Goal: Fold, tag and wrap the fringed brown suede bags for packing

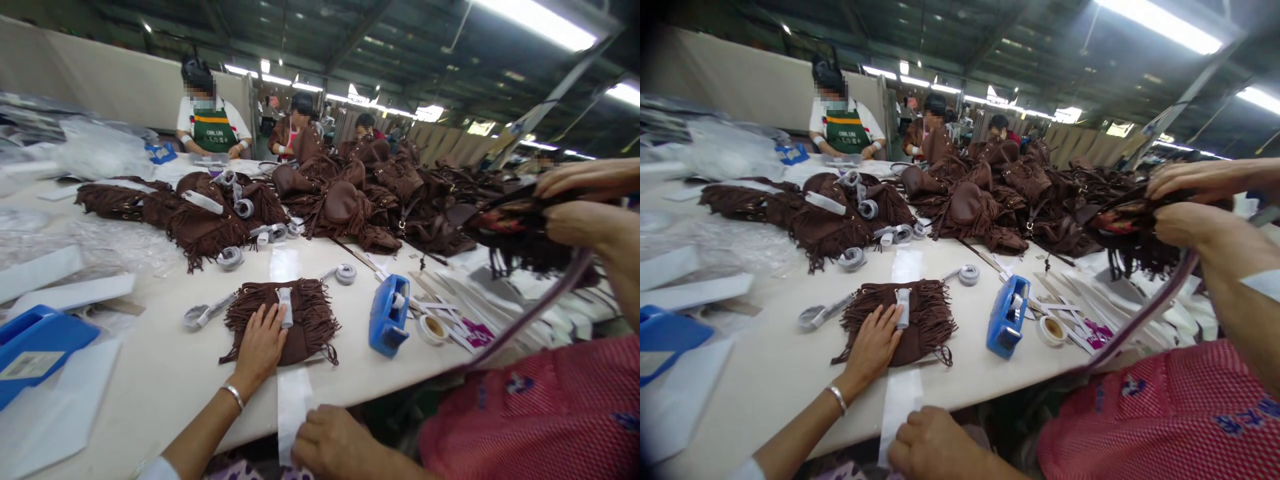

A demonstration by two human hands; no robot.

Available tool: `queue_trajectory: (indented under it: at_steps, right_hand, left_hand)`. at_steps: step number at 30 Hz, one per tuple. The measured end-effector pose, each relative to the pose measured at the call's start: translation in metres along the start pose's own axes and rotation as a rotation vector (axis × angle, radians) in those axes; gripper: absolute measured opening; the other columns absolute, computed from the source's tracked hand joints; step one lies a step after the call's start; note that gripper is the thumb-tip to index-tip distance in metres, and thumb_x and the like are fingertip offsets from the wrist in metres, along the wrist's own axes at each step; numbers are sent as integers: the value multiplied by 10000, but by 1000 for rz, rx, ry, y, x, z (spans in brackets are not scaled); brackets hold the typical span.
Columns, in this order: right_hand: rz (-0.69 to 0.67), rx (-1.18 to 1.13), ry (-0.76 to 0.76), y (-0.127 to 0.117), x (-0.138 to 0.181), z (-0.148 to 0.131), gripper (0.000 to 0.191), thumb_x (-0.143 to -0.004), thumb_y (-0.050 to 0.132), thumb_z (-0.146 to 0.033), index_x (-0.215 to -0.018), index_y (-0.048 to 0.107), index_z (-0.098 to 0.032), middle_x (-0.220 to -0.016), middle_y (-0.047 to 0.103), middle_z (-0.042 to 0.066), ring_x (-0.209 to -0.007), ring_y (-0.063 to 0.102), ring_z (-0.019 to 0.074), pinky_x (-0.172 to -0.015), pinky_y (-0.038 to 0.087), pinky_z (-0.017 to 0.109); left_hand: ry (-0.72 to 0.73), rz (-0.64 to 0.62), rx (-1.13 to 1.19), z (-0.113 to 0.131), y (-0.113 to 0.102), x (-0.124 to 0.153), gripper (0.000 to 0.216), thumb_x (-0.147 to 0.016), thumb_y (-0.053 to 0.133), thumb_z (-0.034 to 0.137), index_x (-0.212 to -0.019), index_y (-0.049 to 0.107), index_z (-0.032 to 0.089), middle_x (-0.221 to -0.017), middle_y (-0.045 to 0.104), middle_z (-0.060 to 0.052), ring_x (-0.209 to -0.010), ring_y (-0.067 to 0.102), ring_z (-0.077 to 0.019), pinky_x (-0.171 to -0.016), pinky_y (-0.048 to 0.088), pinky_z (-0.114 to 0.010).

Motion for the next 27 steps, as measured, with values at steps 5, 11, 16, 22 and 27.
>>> queue_trajectory:
  at_steps: [5, 11, 16, 22, 27]
  right_hand:
    - [132, -471, 339, -44, -72, 91, 92, -934, 563, -210, -945, 653, -202, -911, 700, 2, -840, 625, 125, -748, 416, 212]
    - [185, -589, 643, -15, -121, 195, 30, -808, 696, -160, -824, 707, -184, -850, 705, 13, -831, 629, 165, -775, 428, 244]
    - [142, -715, 720, 9, -116, 211, 57, -809, 701, -196, -859, 718, -175, -825, 712, 1, -769, 636, 149, -706, 439, 228]
    - [69, -914, 721, 10, -117, 218, 134, -800, 688, -233, -911, 710, -162, -736, 655, -18, -659, 568, 113, -640, 440, 217]
    - [-8, -1031, 663, 6, -121, 225, 195, -772, 704, -282, -919, 716, -155, -706, 633, -26, -601, 525, 102, -581, 433, 212]
  left_hand:
    - [18, 2, 15, -4, 4, 4, 586, -920, 472, 231, -1490, 347, 182, -1512, 441, -116, -1425, 342, -332, -1142, 356, -530]
    - [7, 3, 37, -8, 8, 5, 519, -861, 488, 118, -1379, 496, 131, -1468, 453, -181, -1412, 361, -337, -1148, 359, -518]
    - [-9, -20, 72, -11, 8, 2, 442, -881, 487, 138, -1319, 544, 134, -1368, 535, -157, -1401, 366, -339, -1148, 363, -522]
    - [-16, -48, 117, -15, 12, 2, 428, -903, 480, 172, -1327, 524, 146, -1376, 522, -143, -1411, 346, -330, -1149, 355, -538]
    - [-38, -58, 139, -15, 12, 1, 393, -927, 470, 225, -1311, 539, 177, -1370, 531, -122, -1413, 349, -318, -1150, 362, -523]
Point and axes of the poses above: each hand's wrist, its own x-axis away from the middle knuckle, its own y-axis out of the palm, z = x × y, the point moved 6 cm from there along -x, towards the middle knuckle
